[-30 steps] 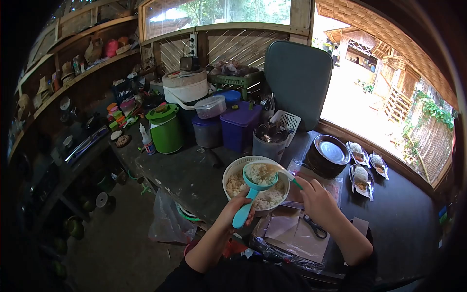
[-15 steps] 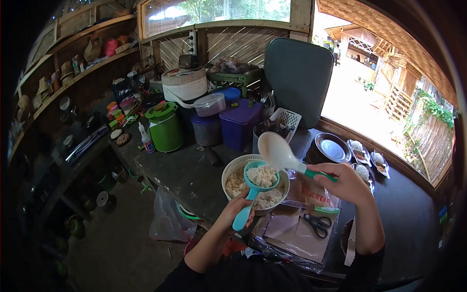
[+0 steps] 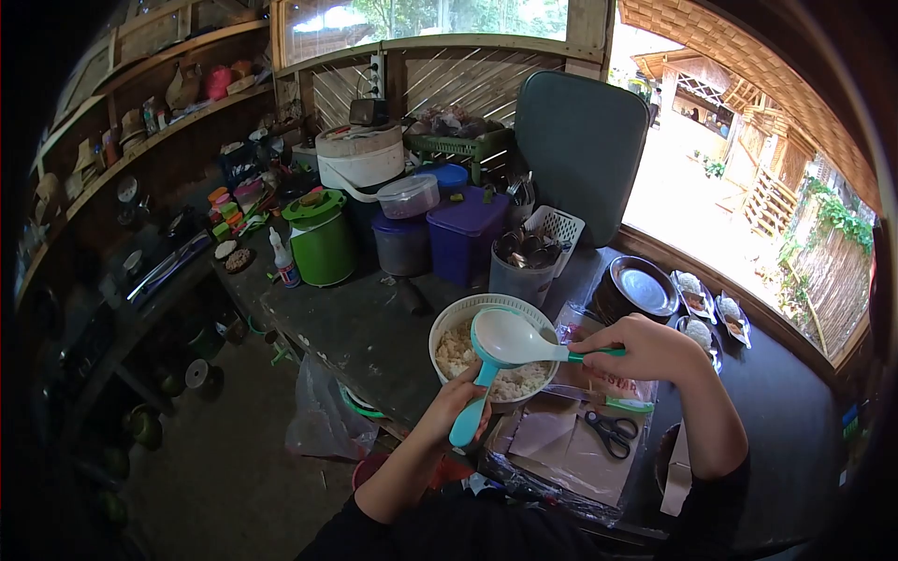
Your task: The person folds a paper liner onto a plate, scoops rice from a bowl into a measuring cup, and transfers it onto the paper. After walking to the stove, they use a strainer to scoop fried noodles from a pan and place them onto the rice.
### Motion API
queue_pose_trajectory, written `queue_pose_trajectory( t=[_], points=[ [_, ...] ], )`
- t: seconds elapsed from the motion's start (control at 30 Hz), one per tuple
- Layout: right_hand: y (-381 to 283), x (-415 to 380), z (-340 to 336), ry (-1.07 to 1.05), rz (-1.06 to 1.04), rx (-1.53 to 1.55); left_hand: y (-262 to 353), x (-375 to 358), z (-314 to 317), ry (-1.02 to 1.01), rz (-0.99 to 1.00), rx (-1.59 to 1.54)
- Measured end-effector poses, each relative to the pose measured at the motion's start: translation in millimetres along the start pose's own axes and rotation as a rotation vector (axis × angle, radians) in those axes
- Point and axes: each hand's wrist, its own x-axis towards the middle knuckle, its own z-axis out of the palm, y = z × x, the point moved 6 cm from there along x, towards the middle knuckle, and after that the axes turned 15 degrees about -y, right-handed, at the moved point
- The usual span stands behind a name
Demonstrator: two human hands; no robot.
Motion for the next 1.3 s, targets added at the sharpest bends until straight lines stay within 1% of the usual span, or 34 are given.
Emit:
queue_pose_trajectory(
  t=[0.07,0.1,0.17,0.3,0.37,0.5,0.57,0.6,0.7,0.77,0.8,0.87,1.0,1.07,1.2,1.27,1.3],
  points=[
    [3,6,0,-0.097,0.07,-0.035,0,-2,0,-0.001,0.0,0.009],
    [6,8,-1,-0.099,0.069,-0.035,-1,-3,1,-0.004,-0.001,0.017],
    [7,13,-2,-0.107,-0.047,-0.047,0,-5,2,-0.02,0.011,0.042],
    [1,16,-2,-0.123,-0.071,-0.02,1,-9,1,-0.036,0.025,0.075],
    [1,18,0,-0.16,-0.002,-0.007,1,-10,0,-0.038,0.034,0.074],
    [6,24,2,-0.16,0.002,0.017,3,-12,-1,-0.049,0.05,0.117],
    [7,26,3,-0.142,-0.086,0.024,2,-12,0,-0.054,0.061,0.116],
    [7,26,2,-0.142,-0.086,0.024,3,-12,0,-0.061,0.073,0.115],
    [6,25,1,-0.154,-0.074,0.071,2,-11,1,-0.043,0.059,0.125],
    [8,26,1,-0.185,0.038,0.105,2,-11,0,-0.022,0.065,0.091],
    [10,27,1,-0.183,0.039,0.103,2,-10,-1,0.001,0.071,0.057],
    [7,28,-1,-0.079,-0.13,-0.024,-1,-8,-2,-0.011,0.047,0.028],
    [3,11,-12,-0.031,-0.168,-0.053,1,-5,3,-0.023,0.019,-0.017],
    [3,0,-22,0.046,-0.065,0.092,1,-4,4,-0.012,0.022,-0.025],
    [16,-3,-24,0.09,-0.028,0.093,-2,-4,1,-0.015,0.035,-0.046],
    [31,-4,-18,-0.04,0.198,0.277,-1,-3,1,-0.033,0.037,-0.047],
    [37,-4,-18,-0.038,0.2,0.275,0,-3,2,-0.046,0.045,-0.047]
  ],
)
